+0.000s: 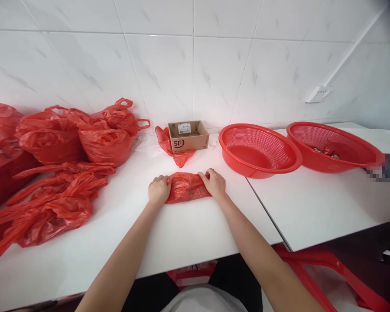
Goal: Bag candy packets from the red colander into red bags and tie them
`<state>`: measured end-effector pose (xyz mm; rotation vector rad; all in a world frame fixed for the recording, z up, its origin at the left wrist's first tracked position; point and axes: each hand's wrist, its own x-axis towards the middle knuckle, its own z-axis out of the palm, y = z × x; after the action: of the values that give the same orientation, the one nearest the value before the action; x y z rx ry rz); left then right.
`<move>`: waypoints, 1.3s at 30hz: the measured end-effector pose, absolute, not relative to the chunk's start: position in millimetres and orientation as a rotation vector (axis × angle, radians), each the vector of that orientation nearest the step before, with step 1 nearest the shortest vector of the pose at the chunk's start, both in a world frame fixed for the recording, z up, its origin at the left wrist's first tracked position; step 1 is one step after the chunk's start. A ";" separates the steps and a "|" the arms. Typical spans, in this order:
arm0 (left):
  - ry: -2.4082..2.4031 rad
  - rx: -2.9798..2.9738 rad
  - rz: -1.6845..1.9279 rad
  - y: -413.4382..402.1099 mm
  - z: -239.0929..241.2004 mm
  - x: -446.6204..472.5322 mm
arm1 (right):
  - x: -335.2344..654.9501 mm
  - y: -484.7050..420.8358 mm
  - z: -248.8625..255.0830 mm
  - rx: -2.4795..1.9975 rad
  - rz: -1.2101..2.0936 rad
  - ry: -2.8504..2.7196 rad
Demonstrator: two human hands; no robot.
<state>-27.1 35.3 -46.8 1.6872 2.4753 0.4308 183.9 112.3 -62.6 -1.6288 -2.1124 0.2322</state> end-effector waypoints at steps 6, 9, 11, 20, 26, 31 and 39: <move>2.445 1.460 0.535 7.6 -33.6 -53.5 | 192.2 120.7 -61.8 -1.713 0.244 -2.005; 2.439 1.377 0.603 -10.6 -34.7 -58.8 | 193.3 125.5 -64.2 -1.738 0.257 -1.978; 2.426 1.339 0.646 -18.4 -37.2 -59.9 | 193.5 127.1 -65.7 -1.735 0.269 -1.966; 2.493 1.533 0.921 -5.6 6.4 -34.1 | 197.8 127.7 -65.6 -1.618 0.419 -1.891; 2.063 1.963 0.528 33.8 4.3 19.1 | 204.2 126.5 -62.9 -1.499 0.539 -1.768; 1.904 1.914 0.248 44.7 13.4 9.3 | 209.2 126.2 -63.8 -1.428 0.619 -1.666; 2.317 1.646 0.220 -61.2 95.5 -101.1 | 208.4 128.3 -67.5 -1.408 0.729 -1.616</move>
<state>-101.1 -61.2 95.5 1.6465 2.3172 0.2196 208.4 128.3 -67.5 -1.4083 -1.6163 0.7289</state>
